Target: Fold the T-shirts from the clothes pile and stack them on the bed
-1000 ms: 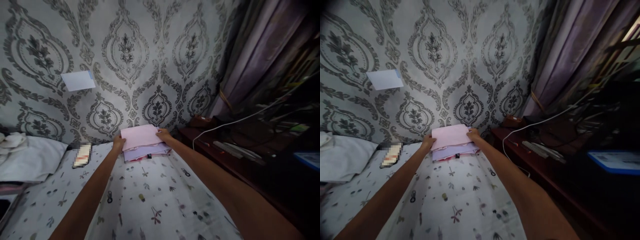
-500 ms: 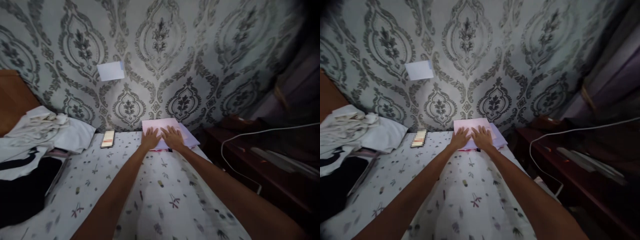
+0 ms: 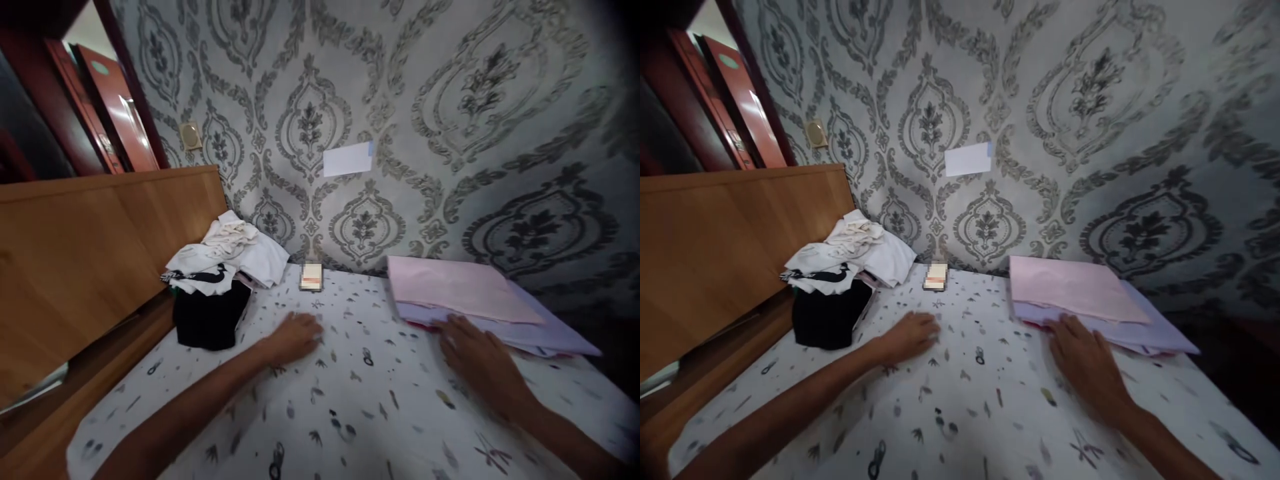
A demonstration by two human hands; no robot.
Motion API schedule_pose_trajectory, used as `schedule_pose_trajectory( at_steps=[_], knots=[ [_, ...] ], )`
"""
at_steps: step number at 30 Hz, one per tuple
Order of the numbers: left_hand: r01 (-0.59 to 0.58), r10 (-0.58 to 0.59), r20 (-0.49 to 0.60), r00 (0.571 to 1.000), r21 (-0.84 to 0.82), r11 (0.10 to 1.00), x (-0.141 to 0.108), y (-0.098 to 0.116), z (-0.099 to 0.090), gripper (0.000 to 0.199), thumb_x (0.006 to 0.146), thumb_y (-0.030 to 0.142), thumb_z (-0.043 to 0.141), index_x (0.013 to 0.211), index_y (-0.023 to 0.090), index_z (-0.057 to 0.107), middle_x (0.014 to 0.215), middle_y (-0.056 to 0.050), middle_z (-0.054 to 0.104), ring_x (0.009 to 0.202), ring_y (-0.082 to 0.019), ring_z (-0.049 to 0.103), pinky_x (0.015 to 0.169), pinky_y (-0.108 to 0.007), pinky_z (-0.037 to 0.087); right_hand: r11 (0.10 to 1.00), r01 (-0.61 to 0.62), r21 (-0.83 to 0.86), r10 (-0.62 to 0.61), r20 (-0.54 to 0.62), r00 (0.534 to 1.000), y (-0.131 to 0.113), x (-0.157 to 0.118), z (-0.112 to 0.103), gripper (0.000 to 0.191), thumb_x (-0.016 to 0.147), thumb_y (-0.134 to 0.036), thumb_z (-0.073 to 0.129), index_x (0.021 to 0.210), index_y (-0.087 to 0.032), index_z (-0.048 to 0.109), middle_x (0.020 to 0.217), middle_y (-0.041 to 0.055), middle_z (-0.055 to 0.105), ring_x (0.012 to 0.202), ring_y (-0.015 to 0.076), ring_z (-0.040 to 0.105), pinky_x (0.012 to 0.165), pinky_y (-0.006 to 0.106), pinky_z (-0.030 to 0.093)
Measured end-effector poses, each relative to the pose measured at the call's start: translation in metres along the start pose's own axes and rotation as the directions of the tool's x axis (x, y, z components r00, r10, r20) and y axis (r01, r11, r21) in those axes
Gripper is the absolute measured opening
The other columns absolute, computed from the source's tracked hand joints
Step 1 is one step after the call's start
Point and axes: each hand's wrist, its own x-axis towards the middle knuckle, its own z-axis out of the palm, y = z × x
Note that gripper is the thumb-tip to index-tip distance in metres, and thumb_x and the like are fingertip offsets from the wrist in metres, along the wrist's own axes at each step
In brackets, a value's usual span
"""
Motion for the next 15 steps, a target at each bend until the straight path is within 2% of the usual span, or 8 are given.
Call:
schedule_pose_trajectory(
  at_steps=[2, 4, 6, 8, 11, 15],
  knots=[
    [0.093, -0.090, -0.056, 0.994, 0.052, 0.994, -0.018, -0.031, -0.023, 0.024, 0.089, 0.018, 0.056, 0.108, 0.022, 0.069, 0.122, -0.012, 0.068, 0.118, -0.028, 0.061, 0.106, -0.044, 0.044, 0.989, 0.048, 0.139, -0.048, -0.001, 0.999, -0.026, -0.032, 0.005, 0.034, 0.082, -0.044, 0.045, 0.104, -0.040, 0.070, 0.134, 0.0137, 0.062, 0.136, 0.0335, 0.048, 0.113, 0.058, 0.037],
    [0.165, -0.156, -0.095, 0.983, 0.094, 0.982, -0.027, -0.059, -0.044, 0.023, 0.090, 0.015, 0.052, 0.105, 0.017, 0.069, 0.119, -0.016, 0.068, 0.117, -0.029, 0.062, 0.104, -0.043, 0.045, 0.963, 0.051, 0.266, -0.063, 0.038, 0.997, -0.060, -0.063, 0.009, 0.031, 0.083, -0.049, 0.048, 0.102, -0.044, 0.072, 0.133, 0.0096, 0.064, 0.133, 0.0336, 0.051, 0.113, 0.057, 0.039],
    [0.238, -0.221, -0.126, 0.967, 0.142, 0.961, -0.026, -0.083, -0.062, 0.025, 0.091, 0.013, 0.049, 0.108, 0.014, 0.068, 0.120, -0.019, 0.066, 0.119, -0.031, 0.060, 0.103, -0.044, 0.045, 0.932, 0.044, 0.361, -0.089, 0.109, 0.990, -0.098, -0.089, 0.011, 0.036, 0.085, -0.052, 0.049, 0.113, -0.045, 0.070, 0.140, 0.0057, 0.059, 0.132, 0.0329, 0.053, 0.114, 0.058, 0.040],
    [0.300, -0.275, -0.146, 0.950, 0.188, 0.935, -0.017, -0.103, -0.076, 0.026, 0.093, 0.013, 0.047, 0.110, 0.013, 0.066, 0.119, -0.020, 0.065, 0.119, -0.032, 0.059, 0.102, -0.047, 0.046, 0.914, 0.080, 0.398, -0.142, 0.128, 0.982, -0.131, -0.108, 0.011, 0.040, 0.090, -0.050, 0.049, 0.126, -0.044, 0.066, 0.146, 0.0037, 0.055, 0.134, 0.0307, 0.052, 0.115, 0.057, 0.040],
    [0.350, -0.316, -0.167, 0.934, 0.242, 0.905, 0.009, -0.124, -0.086, 0.028, 0.092, 0.014, 0.051, 0.117, 0.014, 0.063, 0.124, -0.020, 0.062, 0.124, -0.034, 0.054, 0.103, -0.051, 0.044, 0.916, 0.196, 0.349, -0.224, 0.041, 0.974, -0.162, -0.121, 0.010, 0.041, 0.097, -0.041, 0.044, 0.133, -0.036, 0.063, 0.147, 0.0045, 0.054, 0.134, 0.0276, 0.053, 0.112, 0.055, 0.045],
    [0.345, -0.306, -0.185, 0.934, 0.238, 0.908, 0.042, -0.139, -0.079, 0.035, 0.087, 0.016, 0.066, 0.121, 0.018, 0.062, 0.133, -0.015, 0.057, 0.131, -0.033, 0.048, 0.108, -0.051, 0.042, 0.927, 0.309, 0.212, -0.294, -0.096, 0.951, -0.170, -0.120, 0.005, 0.037, 0.099, -0.034, 0.047, 0.133, -0.031, 0.062, 0.144, 0.0054, 0.058, 0.128, 0.0251, 0.059, 0.104, 0.047, 0.054]
  ],
)
